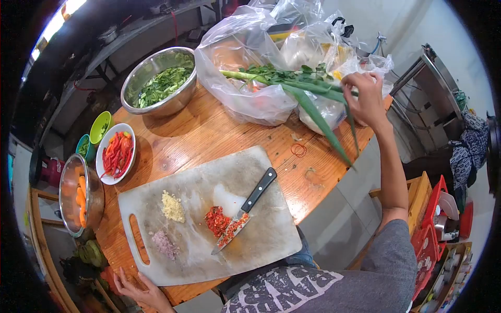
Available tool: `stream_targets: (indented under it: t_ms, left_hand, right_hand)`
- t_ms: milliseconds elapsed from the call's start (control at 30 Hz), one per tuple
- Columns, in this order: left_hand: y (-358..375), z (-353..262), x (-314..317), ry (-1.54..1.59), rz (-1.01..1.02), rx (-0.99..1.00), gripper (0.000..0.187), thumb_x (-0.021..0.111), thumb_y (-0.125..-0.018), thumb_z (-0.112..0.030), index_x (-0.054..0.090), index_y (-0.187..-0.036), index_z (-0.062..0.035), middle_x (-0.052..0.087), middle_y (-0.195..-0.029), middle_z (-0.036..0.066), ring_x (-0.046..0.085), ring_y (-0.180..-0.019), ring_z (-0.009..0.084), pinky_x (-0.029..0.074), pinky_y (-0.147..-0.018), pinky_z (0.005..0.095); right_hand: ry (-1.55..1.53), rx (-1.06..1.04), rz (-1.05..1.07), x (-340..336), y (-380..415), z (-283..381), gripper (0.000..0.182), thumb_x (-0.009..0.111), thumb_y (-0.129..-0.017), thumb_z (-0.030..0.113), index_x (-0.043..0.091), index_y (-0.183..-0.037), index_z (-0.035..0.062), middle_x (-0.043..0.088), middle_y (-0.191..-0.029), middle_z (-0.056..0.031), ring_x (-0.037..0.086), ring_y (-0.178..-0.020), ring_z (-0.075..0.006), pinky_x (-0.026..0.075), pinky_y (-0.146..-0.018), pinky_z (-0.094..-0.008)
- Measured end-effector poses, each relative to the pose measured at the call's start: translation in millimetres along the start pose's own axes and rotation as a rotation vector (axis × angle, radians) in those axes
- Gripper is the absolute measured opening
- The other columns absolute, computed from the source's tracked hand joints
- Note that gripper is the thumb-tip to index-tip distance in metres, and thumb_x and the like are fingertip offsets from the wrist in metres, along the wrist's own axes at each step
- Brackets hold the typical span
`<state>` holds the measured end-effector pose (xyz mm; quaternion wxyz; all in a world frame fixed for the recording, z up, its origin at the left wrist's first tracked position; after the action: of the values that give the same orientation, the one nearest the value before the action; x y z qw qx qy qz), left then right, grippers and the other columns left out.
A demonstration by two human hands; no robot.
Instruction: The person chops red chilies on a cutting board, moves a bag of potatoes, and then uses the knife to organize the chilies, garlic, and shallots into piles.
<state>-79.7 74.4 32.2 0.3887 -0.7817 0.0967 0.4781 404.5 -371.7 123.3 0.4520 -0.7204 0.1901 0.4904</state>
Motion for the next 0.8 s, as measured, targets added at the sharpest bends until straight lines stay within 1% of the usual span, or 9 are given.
stream_targets:
  t_ms: [67,167,267,367,500,533,633,733,800]
  left_hand:
    - [0.5,1.0,0.2,0.000,0.016,-0.011,0.050,0.066,-0.098,-0.035,0.058,-0.136,-0.0035,0.039,-0.141,0.019,0.045,-0.127,0.0373,0.041,-0.103,0.0505]
    - [2.2,7.1,4.4,0.126,0.024,-0.046,0.049,0.067,-0.097,-0.033,0.058,-0.135,-0.0032,0.036,-0.143,0.021,0.045,-0.126,0.0374,0.041,-0.103,0.0514]
    - [2.2,7.5,5.6,0.119,0.048,-0.047,0.050,0.068,-0.097,-0.033,0.058,-0.136,-0.0032,0.035,-0.142,0.020,0.046,-0.123,0.0369,0.043,-0.100,0.0515]
    - [3.8,9.6,6.9,0.052,0.071,-0.057,0.047,0.069,-0.096,-0.026,0.058,-0.136,-0.0036,0.034,-0.149,0.023,0.042,-0.131,0.0409,0.043,-0.104,0.0510]
    - [13.5,34.1,18.7,0.020,0.104,-0.128,0.041,0.056,-0.101,-0.012,0.052,-0.139,-0.0002,0.033,-0.150,0.018,0.033,-0.144,0.0338,0.032,-0.116,0.0479]
    - [12.3,30.8,17.7,0.030,0.109,-0.149,0.039,0.056,-0.101,-0.011,0.054,-0.137,-0.0003,0.032,-0.150,0.018,0.032,-0.145,0.0335,0.032,-0.116,0.0479]
    - [10.5,28.2,16.8,0.025,0.104,-0.149,0.037,0.056,-0.100,-0.010,0.056,-0.136,-0.0004,0.032,-0.150,0.017,0.031,-0.145,0.0332,0.032,-0.116,0.0476]
    - [11.1,28.4,15.7,0.051,0.085,-0.123,0.038,0.056,-0.099,-0.008,0.056,-0.136,-0.0003,0.033,-0.150,0.017,0.032,-0.145,0.0331,0.031,-0.116,0.0474]
    - [11.9,29.8,16.8,0.142,0.069,-0.135,0.038,0.056,-0.098,-0.006,0.057,-0.135,-0.0004,0.035,-0.149,0.017,0.033,-0.144,0.0332,0.031,-0.116,0.0474]
  right_hand:
    - [-0.112,-0.200,0.006,-3.9,5.9,18.9,0.012,0.067,-0.079,0.013,0.063,-0.089,0.0082,0.063,-0.092,-0.0081,0.060,-0.096,-0.0281,0.039,-0.097,-0.0473]
    - [-0.262,-0.193,0.153,0.4,10.7,17.5,0.013,0.064,-0.082,0.016,0.063,-0.091,0.0059,0.062,-0.086,-0.0107,0.061,-0.089,-0.0300,0.039,-0.097,-0.0435]
    - [-0.223,-0.039,0.329,13.4,5.6,-3.0,0.021,0.058,-0.088,0.021,0.063,-0.094,0.0016,0.066,-0.086,-0.0167,0.063,-0.085,-0.0328,0.043,-0.093,-0.0411]
    - [-0.374,0.146,0.363,22.5,-6.4,-23.9,0.023,0.051,-0.091,0.016,0.062,-0.100,-0.0018,0.068,-0.093,-0.0188,0.064,-0.090,-0.0309,0.046,-0.088,-0.0426]
    - [-0.099,0.241,0.933,56.8,-7.0,-38.3,0.032,0.054,-0.087,0.020,0.072,-0.105,0.0000,0.073,-0.091,-0.0189,0.070,-0.087,-0.0342,0.052,-0.082,-0.0468]
    - [-0.042,0.099,0.896,53.2,-11.3,-27.1,0.027,0.060,-0.082,0.017,0.072,-0.099,-0.0004,0.073,-0.085,-0.0178,0.071,-0.085,-0.0323,0.054,-0.077,-0.0446]
    - [0.189,-0.142,0.935,47.9,-19.8,7.3,0.022,0.064,-0.078,0.015,0.069,-0.092,-0.0008,0.072,-0.086,-0.0189,0.071,-0.085,-0.0323,0.054,-0.077,-0.0419]
    - [-0.187,-0.335,0.496,42.8,-28.3,16.6,0.017,0.062,-0.080,0.013,0.066,-0.088,-0.0017,0.068,-0.082,-0.0210,0.067,-0.083,-0.0363,0.050,-0.076,-0.0418]
    - [-0.199,-0.160,0.799,54.1,-24.5,10.4,0.019,0.061,-0.082,0.012,0.066,-0.094,-0.0014,0.068,-0.089,-0.0221,0.065,-0.084,-0.0377,0.050,-0.076,-0.0420]
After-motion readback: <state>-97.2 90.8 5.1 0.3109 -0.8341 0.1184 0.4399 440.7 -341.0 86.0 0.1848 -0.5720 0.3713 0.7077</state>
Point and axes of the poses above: each hand's wrist, its own y-axis away from the middle knuckle, its own x-axis out of the palm, z = x × y, the point moved 9 cm from there along -y, towards the middle knuckle
